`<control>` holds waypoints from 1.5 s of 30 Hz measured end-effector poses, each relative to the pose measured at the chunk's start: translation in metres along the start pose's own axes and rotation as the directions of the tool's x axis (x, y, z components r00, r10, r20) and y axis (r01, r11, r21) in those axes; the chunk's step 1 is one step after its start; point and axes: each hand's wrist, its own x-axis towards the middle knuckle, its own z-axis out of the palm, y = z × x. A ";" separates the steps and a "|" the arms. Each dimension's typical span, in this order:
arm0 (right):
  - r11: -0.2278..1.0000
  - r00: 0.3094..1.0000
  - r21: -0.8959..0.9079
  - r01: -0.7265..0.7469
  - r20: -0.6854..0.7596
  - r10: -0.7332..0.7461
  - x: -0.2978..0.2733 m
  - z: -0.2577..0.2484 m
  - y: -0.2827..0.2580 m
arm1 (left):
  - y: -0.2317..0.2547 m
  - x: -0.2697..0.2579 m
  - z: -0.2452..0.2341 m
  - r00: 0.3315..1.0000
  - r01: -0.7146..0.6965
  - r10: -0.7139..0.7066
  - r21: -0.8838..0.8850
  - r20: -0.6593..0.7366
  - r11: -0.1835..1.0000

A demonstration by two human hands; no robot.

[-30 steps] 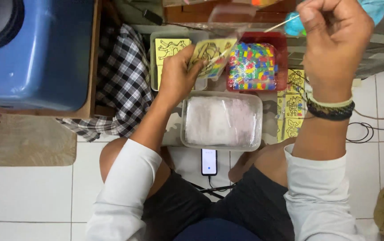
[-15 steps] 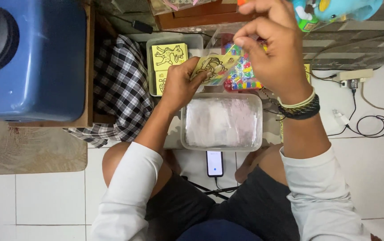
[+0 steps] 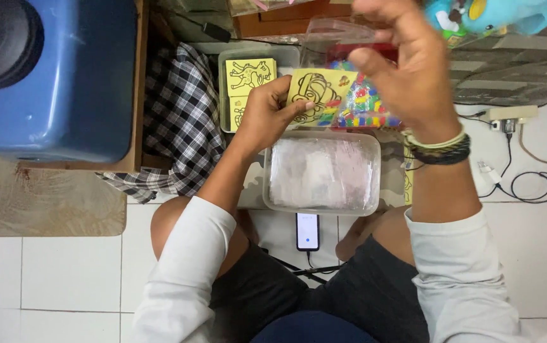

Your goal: The person packages yellow toy cards into small plastic bags by hand, placing one card and a small plastic object into each bag and then sealing them.

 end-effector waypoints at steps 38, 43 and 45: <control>0.778 0.814 0.295 -0.555 0.004 0.580 -0.061 0.020 0.037 | 0.003 -0.006 0.017 0.994 -0.041 0.011 -0.273 -0.112 0.961; 0.611 0.748 0.563 -0.556 0.019 0.663 -0.060 0.016 0.039 | -0.007 -0.009 0.017 0.989 -0.129 0.145 -0.338 0.021 0.932; 0.606 0.751 0.579 -0.545 0.016 0.660 -0.062 0.017 0.043 | 0.000 -0.011 0.018 0.985 -0.155 0.166 -0.196 0.038 0.968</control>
